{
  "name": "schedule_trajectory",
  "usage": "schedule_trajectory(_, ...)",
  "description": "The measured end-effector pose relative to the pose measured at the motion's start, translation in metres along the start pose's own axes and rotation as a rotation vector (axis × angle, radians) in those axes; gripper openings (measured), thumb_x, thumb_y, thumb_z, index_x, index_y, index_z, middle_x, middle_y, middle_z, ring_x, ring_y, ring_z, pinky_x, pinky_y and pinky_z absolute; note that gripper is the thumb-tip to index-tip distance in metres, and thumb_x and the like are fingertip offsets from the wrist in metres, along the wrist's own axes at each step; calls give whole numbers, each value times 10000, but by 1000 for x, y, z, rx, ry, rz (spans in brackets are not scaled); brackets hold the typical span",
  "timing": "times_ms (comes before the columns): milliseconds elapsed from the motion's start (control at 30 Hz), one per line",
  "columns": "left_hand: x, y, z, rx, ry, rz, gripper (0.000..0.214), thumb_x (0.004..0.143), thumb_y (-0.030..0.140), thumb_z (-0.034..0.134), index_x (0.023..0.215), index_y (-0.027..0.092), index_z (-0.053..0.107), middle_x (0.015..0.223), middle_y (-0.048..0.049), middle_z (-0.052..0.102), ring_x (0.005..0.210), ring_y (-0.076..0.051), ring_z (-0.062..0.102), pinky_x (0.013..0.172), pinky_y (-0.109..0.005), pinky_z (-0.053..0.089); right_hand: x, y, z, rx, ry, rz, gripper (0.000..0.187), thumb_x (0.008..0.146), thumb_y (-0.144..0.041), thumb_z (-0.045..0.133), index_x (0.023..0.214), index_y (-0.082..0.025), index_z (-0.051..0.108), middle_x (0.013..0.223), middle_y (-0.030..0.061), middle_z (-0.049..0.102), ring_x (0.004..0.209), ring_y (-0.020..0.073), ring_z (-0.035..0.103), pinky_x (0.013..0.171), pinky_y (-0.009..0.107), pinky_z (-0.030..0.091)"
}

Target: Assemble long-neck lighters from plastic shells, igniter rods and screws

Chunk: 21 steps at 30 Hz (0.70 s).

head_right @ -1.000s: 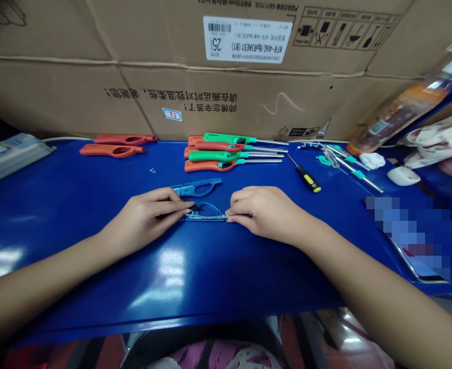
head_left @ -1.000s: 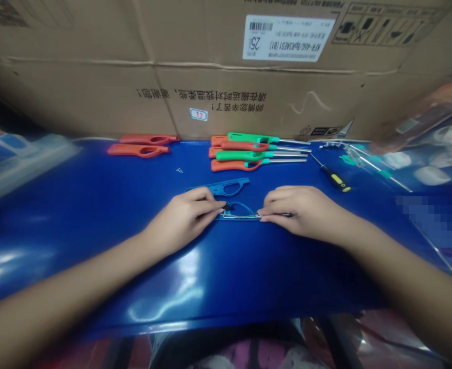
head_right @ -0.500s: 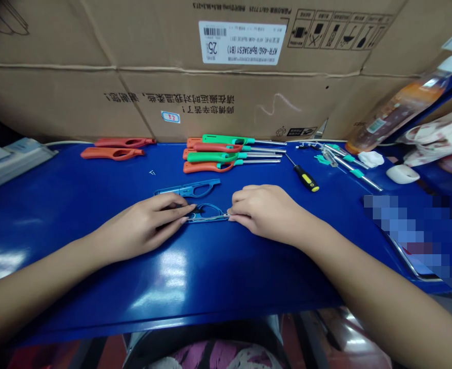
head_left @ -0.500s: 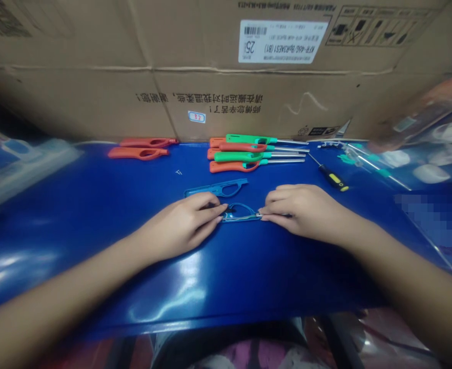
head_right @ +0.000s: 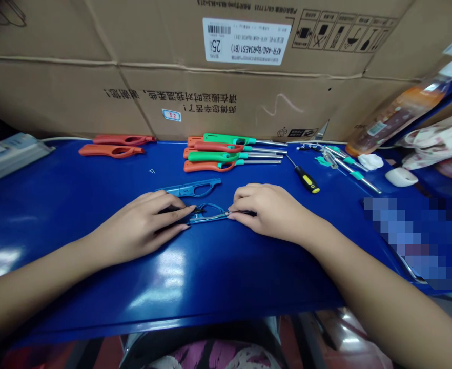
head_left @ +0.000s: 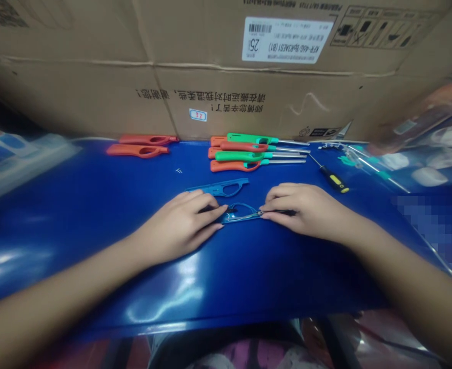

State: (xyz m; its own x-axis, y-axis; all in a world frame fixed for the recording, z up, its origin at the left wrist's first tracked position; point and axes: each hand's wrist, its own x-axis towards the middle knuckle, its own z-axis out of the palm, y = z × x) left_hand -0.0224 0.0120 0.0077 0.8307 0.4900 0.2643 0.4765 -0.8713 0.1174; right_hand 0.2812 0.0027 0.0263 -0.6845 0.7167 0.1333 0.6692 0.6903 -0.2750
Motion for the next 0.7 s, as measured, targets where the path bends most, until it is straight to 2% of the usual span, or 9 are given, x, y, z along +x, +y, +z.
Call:
schedule_trajectory(133,-1,-3,4,-167,35,-64,334,1008,299,565,1294,162,668,1059,-106,657,977,-228,591,877,-378,501,5,5,4,220,33,33,148,942,-285,658,851,-208,747,887,43,742,849,185,648,825,345,475)
schedule_trajectory(233,0,-2,7,-237,47,-69,312,1000,276,581,1271,160,682,1048,-106,653,986,-224,592,891,-371,498,7,4,6,387,-19,199,129,894,-286,700,799,-199,715,837,30,717,826,176,642,788,320,488)
schedule_trajectory(300,0,-1,8,-261,40,-71,303,1001,270,579,1262,161,686,1046,-106,651,990,-224,593,891,-367,497,8,0,6,412,-63,308,124,878,-277,701,784,-196,702,829,25,700,808,170,637,757,308,486)
schedule_trajectory(367,1,0,8,-256,31,-69,301,1007,275,567,1261,167,686,1045,-103,649,992,-225,593,884,-365,496,8,-4,6,383,-84,355,114,879,-256,683,786,-191,689,837,27,689,784,161,626,728,297,479)
schedule_trajectory(567,0,3,4,-126,-5,-52,317,1031,308,517,1272,182,681,1073,-107,654,994,-236,598,869,-376,493,7,-6,5,333,-85,305,94,896,-243,657,821,-187,670,848,30,679,776,154,610,725,292,480)
schedule_trajectory(633,0,4,4,-110,-15,-54,327,1036,315,507,1283,181,674,1074,-106,659,993,-238,601,864,-382,489,7,-6,6,352,-47,244,74,898,-263,669,904,-192,684,919,40,682,823,162,612,759,302,493)
schedule_trajectory(700,0,5,5,-122,-3,-65,322,1033,317,519,1287,190,671,1071,-99,667,994,-238,605,857,-387,481,8,-8,8,361,33,167,128,904,-275,678,1006,-200,692,1020,57,670,913,174,616,833,321,501)
